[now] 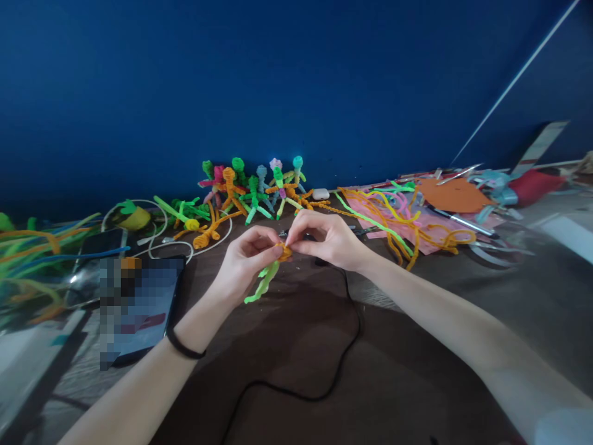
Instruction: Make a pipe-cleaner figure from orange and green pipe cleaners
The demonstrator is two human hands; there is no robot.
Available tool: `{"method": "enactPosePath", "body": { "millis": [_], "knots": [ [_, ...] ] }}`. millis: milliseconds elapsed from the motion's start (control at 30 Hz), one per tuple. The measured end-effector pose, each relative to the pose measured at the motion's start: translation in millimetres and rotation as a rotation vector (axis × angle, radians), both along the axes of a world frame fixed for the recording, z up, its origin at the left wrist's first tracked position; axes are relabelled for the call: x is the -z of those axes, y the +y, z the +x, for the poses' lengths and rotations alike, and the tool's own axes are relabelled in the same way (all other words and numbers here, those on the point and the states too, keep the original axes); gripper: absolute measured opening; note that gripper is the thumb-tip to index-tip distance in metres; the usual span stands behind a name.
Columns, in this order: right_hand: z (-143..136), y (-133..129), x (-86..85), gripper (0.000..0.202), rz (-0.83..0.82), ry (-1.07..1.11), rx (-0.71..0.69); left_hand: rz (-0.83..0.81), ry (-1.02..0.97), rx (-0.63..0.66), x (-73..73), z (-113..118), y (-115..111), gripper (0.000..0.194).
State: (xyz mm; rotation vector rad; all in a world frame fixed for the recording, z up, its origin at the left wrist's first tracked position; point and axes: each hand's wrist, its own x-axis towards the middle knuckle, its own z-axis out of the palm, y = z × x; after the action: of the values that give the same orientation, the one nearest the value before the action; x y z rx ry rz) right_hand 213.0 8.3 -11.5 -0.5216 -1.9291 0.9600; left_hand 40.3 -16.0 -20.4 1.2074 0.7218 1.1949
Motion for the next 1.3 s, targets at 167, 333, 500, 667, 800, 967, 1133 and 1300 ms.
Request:
{"method": "enactPosePath", "body": {
  "millis": [167, 333, 500, 667, 800, 967, 1133, 1300],
  "knots": [
    [0.2, -0.6, -0.3, 0.004, -0.004, -0.003, 0.006, -0.002, 0.001, -0.011, -0.2, 0.4, -0.3, 0.013],
    [-0.1, -0.3, 0.4, 0.003, -0.019, -0.019, 0.015, 0.003, 0.004, -0.008, 0.4, -0.4, 0.3, 0.014],
    [-0.5, 1.0, 1.8, 0.003, -0.002, -0.012, 0.012, -0.003, -0.007, 0.012, 1.4, -0.8, 0.6, 0.013],
    [-1.0, 2.2, 3.2, 0.003, -0.006, -0.019, 0.011, -0.010, -0.010, -0.007, 1.6, -0.3, 0.1, 0.012],
    [-1.7, 2.1, 3.2, 0.003, -0.018, -0.013, 0.009, -0.014, 0.007, -0.033, 0.9, 0.2, -0.3, 0.013],
    [-1.8, 2.0, 2.7, 0.003, -0.030, -0.012, 0.015, -0.026, -0.009, -0.029, 0.6, 0.8, -0.5, 0.013],
    [-2.3, 2.4, 3.9, 0.003, -0.046, -0.003, 0.007, -0.050, -0.037, -0.010, 2.0, 0.4, 0.0, 0.012],
    [-2.6, 2.0, 4.1, 0.003, -0.064, -0.001, 0.003, -0.064, -0.041, 0.002, 2.6, -0.4, 0.3, 0.012]
  ]
}}
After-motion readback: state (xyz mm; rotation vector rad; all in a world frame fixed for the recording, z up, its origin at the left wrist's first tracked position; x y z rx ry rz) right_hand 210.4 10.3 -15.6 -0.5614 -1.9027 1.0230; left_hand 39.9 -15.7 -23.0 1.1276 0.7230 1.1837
